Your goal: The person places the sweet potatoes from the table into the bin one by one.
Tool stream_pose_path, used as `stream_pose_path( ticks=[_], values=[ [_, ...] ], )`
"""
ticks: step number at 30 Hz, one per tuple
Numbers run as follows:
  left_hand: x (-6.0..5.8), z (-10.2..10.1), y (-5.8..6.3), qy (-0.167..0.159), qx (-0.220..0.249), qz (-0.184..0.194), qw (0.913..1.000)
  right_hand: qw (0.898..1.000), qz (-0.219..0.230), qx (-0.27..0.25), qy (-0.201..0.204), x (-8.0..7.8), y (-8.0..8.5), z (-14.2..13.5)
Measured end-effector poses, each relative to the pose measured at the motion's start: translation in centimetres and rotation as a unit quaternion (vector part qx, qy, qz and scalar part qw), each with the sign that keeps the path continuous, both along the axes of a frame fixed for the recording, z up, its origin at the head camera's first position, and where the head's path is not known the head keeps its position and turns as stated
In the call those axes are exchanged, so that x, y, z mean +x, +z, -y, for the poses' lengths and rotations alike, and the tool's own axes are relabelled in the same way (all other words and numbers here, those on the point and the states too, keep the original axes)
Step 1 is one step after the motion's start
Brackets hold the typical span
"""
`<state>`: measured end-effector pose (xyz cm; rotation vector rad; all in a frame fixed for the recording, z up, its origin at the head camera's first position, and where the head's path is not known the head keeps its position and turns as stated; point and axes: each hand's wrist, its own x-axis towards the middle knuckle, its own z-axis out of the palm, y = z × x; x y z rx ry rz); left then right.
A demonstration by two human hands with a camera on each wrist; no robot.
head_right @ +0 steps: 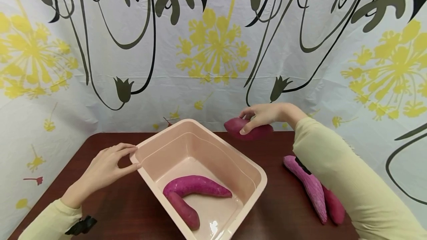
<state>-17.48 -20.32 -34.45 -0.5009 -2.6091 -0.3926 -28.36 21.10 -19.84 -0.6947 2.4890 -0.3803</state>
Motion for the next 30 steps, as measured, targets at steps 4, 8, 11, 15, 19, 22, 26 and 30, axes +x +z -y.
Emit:
stream_pose_path(
  ticks=[4,8,11,15,19,22,26,30],
  values=[
    [0.0,-0.1,0.0,0.001,0.000,0.001,1.0000,1.000,0.020,-0.007,0.008,0.0,0.0,1.3],
    [0.1,-0.1,0.0,0.001,-0.002,0.003,1.0000,0.999,0.029,-0.012,0.031,0.0,-0.1,2.6],
    [0.1,-0.1,0.0,0.002,-0.002,0.006,1.0000,0.998,0.034,-0.012,0.047,-0.1,-0.2,3.7],
    [0.1,-0.1,-0.1,0.002,-0.001,0.007,1.0000,0.997,0.041,-0.010,0.063,-0.1,-0.4,5.2],
    [0.1,0.0,-0.2,0.002,0.001,0.008,1.0000,0.996,0.040,-0.009,0.076,0.0,-0.8,6.6],
    [0.0,0.0,-0.2,0.001,0.000,0.010,1.0000,0.995,0.040,-0.008,0.092,0.0,-1.2,7.5],
    [0.0,0.0,-0.2,0.002,0.000,0.012,0.9999,0.992,0.042,-0.011,0.122,-0.1,-1.7,8.8],
    [0.0,0.0,-0.2,0.003,0.001,0.014,0.9999,0.990,0.041,-0.012,0.134,0.1,-2.0,9.9]
  ],
)
